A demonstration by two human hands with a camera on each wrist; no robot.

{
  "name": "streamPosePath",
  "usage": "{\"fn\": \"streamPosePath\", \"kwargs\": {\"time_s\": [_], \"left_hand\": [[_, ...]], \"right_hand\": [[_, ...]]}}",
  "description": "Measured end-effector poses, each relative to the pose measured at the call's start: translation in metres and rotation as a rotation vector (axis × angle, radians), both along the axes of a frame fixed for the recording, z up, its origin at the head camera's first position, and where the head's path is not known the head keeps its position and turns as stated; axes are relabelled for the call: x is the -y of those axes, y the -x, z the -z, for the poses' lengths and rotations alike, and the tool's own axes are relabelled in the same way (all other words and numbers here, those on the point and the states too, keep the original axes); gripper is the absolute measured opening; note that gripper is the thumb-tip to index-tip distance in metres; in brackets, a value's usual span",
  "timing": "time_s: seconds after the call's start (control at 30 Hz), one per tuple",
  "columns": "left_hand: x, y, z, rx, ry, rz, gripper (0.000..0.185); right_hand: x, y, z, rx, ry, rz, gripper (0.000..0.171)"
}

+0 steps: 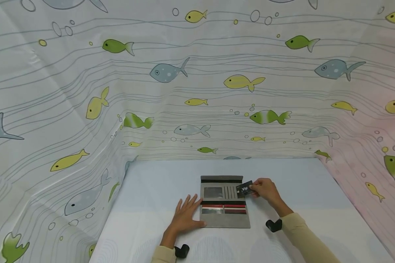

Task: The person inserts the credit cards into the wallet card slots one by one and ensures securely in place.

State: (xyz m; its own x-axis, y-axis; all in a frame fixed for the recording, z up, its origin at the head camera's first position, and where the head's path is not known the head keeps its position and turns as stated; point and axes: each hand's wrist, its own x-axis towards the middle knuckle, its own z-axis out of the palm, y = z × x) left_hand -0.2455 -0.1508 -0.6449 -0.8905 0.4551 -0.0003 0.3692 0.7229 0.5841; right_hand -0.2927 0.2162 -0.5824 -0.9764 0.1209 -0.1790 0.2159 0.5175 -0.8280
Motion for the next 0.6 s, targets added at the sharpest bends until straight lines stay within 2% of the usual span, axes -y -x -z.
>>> {"fn": "streamPosePath", "kwargs": {"time_s": [0.23,0.6], "left_hand": [[-0.002,0.000,-0.002,0.019,-0.003,-0.002,0.094],[-0.003,-0.004,-0.009,0.028,-0.002,-0.004,0.092]], "right_hand": [[-0.003,-0.002,0.005,0.005,0.039,0.020,0.017],[0.000,0.000,0.013,0.004,0.041,0.042,0.014]]}}
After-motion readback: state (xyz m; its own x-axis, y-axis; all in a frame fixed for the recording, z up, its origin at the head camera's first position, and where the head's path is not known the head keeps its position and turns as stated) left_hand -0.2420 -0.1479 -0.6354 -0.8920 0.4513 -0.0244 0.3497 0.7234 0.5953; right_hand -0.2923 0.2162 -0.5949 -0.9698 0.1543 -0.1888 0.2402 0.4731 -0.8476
